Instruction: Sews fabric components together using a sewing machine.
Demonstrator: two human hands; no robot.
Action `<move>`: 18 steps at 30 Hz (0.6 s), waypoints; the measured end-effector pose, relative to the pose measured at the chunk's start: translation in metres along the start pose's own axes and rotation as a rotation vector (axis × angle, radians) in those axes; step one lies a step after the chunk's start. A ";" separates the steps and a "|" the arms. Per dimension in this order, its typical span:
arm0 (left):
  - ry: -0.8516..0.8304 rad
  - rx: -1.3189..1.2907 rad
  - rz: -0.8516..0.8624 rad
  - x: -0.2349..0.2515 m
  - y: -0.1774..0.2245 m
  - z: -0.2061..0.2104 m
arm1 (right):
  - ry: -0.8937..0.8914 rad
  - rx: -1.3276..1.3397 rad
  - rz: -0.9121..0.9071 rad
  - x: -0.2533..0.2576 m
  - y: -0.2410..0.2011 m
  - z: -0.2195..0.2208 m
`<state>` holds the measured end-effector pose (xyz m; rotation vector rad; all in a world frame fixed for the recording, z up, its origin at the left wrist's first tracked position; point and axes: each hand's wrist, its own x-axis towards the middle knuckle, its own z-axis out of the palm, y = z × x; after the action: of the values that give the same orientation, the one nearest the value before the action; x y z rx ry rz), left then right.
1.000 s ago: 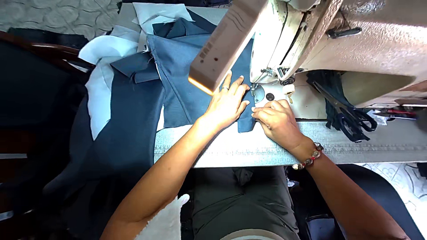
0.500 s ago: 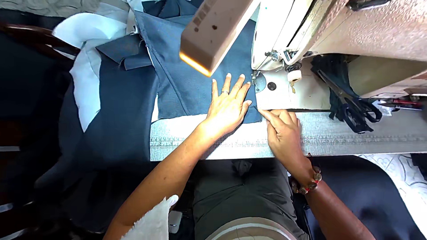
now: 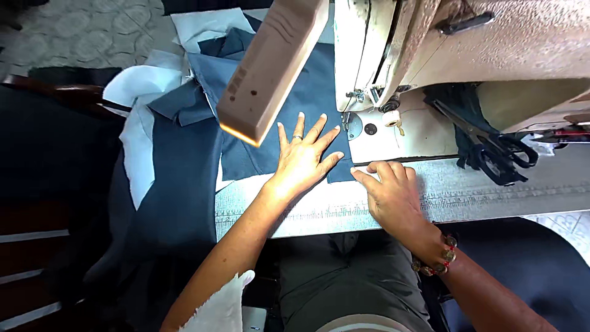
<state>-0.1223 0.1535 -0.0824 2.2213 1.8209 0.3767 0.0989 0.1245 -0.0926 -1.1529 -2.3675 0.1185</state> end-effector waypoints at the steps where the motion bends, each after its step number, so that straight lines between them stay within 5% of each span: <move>1: -0.002 -0.005 -0.005 0.001 -0.001 0.000 | -0.003 0.012 -0.005 0.002 0.001 -0.001; 18: -0.100 -0.041 -0.056 0.040 -0.014 -0.017 | -0.096 0.042 0.006 0.047 0.012 -0.004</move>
<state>-0.1334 0.1955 -0.0699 2.1171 1.8031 0.2850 0.0849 0.1669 -0.0742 -1.1589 -2.4327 0.2300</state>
